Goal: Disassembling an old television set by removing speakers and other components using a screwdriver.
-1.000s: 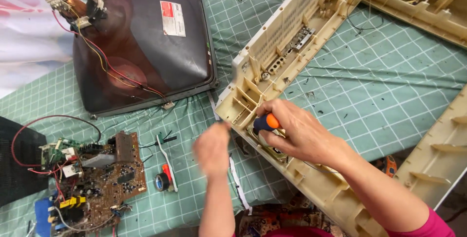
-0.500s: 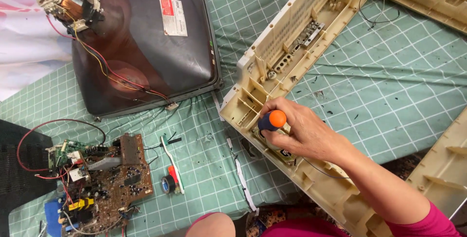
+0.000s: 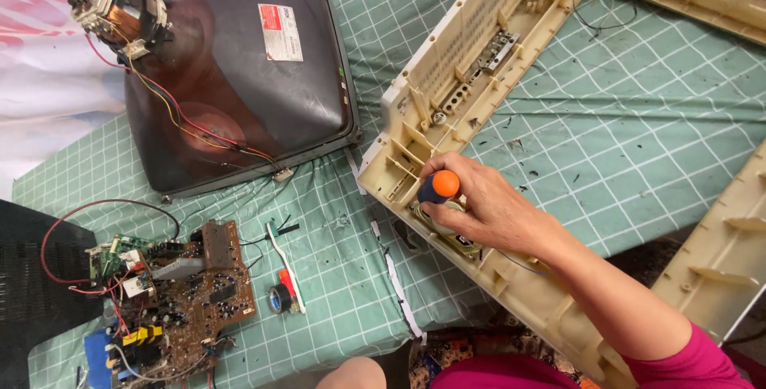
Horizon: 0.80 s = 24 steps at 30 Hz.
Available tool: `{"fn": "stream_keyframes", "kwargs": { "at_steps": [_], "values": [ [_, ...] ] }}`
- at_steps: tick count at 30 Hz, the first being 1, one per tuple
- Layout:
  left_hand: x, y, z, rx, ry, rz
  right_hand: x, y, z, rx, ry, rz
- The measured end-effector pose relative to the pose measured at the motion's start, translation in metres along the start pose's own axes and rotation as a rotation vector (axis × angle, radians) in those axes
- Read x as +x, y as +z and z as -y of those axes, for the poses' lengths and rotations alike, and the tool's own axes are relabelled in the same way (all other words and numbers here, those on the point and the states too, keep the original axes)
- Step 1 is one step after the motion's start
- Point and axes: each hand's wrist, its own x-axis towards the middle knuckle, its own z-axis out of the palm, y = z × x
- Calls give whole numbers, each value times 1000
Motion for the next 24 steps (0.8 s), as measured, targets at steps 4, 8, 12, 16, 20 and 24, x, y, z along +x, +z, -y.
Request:
{"fn": "stream_keyframes", "kwargs": {
  "at_steps": [4, 8, 12, 16, 20, 24],
  "values": [
    [-65, -29, 143, 27, 47, 66, -7, -1, 4, -113, -154, 7],
    [-113, -26, 244, 481, -2, 174, -10, 2, 12, -149, -242, -11],
    [-119, -19, 275, 487, -97, 182, -14, 13, 7, -67, -166, -115],
    [-118, -15, 282, 511, -107, 199, -17, 14, 5, -89, -179, -151],
    [-117, -15, 286, 513, -147, 189, -11, 12, -1, -46, -321, -238],
    [-113, -13, 292, 541, -172, 190, -7, -4, 11, -21, -332, -280]
  ]
}}
